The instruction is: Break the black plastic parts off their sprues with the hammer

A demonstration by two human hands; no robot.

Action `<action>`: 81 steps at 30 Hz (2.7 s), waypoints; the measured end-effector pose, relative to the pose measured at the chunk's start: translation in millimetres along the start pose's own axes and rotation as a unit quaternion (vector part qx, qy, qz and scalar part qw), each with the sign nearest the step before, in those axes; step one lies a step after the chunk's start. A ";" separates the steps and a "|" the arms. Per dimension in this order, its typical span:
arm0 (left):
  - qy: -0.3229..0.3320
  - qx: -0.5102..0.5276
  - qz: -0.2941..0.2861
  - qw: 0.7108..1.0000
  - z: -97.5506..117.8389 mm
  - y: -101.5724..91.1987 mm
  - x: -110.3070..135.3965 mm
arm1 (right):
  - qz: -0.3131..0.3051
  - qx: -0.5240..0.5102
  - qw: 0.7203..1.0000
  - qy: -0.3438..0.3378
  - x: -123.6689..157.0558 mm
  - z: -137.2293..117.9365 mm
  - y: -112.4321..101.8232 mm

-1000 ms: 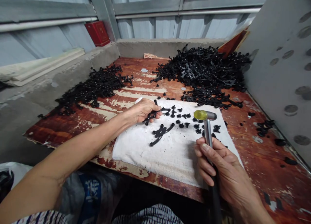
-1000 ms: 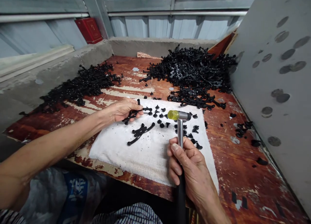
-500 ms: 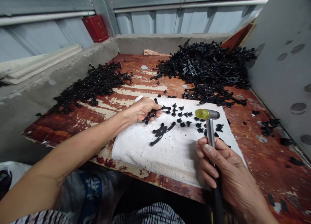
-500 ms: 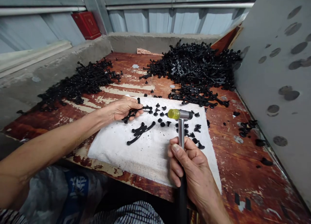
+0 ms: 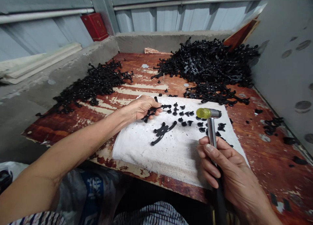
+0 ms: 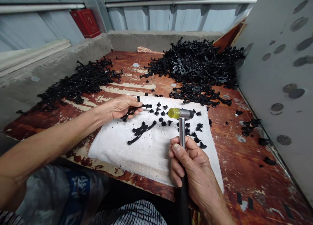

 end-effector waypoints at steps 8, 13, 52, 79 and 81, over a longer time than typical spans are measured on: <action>-0.001 -0.006 -0.004 1.000 -1.6 1.2 -1.5 | -0.008 0.000 1.000 -0.001 0.0 1.0 0.8; -0.004 -0.017 -0.002 1.000 -3.4 1.5 -3.3 | -0.006 -0.001 1.000 0.000 -0.1 0.1 1.8; 0.049 -0.092 0.005 0.994 0.2 3.3 -5.4 | -0.005 0.009 1.000 0.002 1.5 0.4 2.0; 0.022 -0.094 -0.011 0.995 1.2 6.1 1.9 | -0.043 0.752 0.534 -0.384 -40.6 -52.7 65.8; 0.026 -0.087 -0.007 0.996 1.5 5.3 2.8 | -0.044 0.746 0.541 -0.386 -41.3 -53.3 65.5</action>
Point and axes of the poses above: each hand's wrist, its own x-axis away from the middle knuckle, its own y-axis out of the palm, z = x × y, the point moved 9 cm from there along -x, towards the middle knuckle, and after that the axes turned 5 degrees about z, right-handed, at the moved point
